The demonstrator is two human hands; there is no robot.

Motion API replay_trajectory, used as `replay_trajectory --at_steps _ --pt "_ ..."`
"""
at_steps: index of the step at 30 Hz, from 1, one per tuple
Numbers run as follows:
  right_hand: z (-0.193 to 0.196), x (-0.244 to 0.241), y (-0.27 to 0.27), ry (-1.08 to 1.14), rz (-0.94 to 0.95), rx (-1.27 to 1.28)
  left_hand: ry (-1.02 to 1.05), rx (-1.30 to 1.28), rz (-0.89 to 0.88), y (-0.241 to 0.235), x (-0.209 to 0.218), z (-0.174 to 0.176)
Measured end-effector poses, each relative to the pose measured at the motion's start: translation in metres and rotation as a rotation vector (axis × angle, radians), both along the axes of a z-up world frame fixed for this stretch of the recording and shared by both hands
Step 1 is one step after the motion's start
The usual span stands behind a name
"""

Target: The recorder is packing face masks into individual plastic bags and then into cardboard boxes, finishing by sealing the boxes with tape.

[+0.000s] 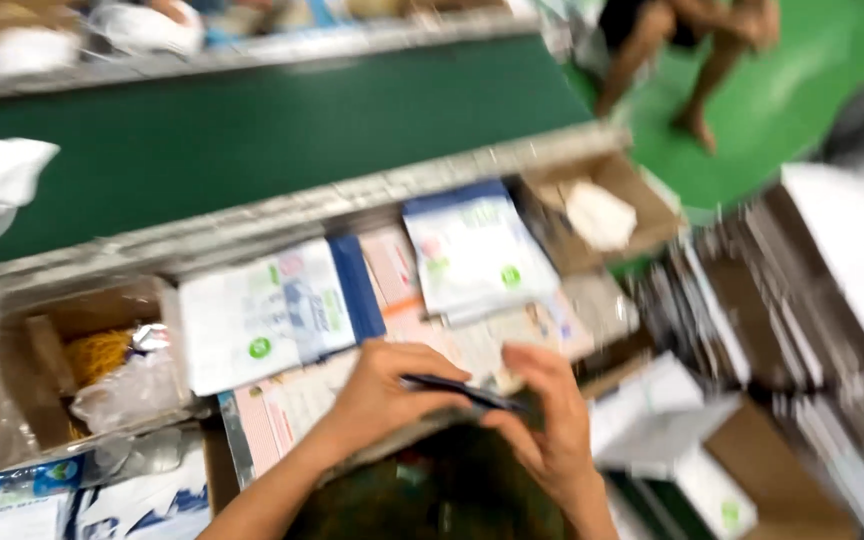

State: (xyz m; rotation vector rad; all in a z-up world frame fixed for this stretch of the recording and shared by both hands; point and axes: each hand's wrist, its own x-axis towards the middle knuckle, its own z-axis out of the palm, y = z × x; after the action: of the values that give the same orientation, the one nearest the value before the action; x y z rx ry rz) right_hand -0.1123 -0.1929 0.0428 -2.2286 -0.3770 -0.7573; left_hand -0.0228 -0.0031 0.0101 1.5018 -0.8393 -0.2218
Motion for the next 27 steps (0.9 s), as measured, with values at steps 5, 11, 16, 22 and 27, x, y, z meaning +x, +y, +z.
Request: replay_trajectory --at_steps 5,11,16,22,27 --pt "-0.059 -0.022 -0.01 0.06 -0.095 -0.083 -0.072 0.112 0.085 -0.011 -0.022 -0.008" --pt "-0.059 -0.01 -0.028 0.157 -0.127 -0.102 -0.097 0.111 0.162 -0.022 -0.007 -0.035" --pt "-0.017 0.044 -0.062 0.04 -0.157 0.043 0.397 -0.012 0.558 -0.027 0.078 -0.031" --pt "-0.127 0.204 -0.119 0.498 -0.323 -0.214 0.641 -0.328 0.554 -0.085 0.204 -0.187" --pt "-0.147 0.222 -0.126 0.589 -0.367 -0.135 0.914 -0.279 0.306 -0.112 0.165 -0.139"
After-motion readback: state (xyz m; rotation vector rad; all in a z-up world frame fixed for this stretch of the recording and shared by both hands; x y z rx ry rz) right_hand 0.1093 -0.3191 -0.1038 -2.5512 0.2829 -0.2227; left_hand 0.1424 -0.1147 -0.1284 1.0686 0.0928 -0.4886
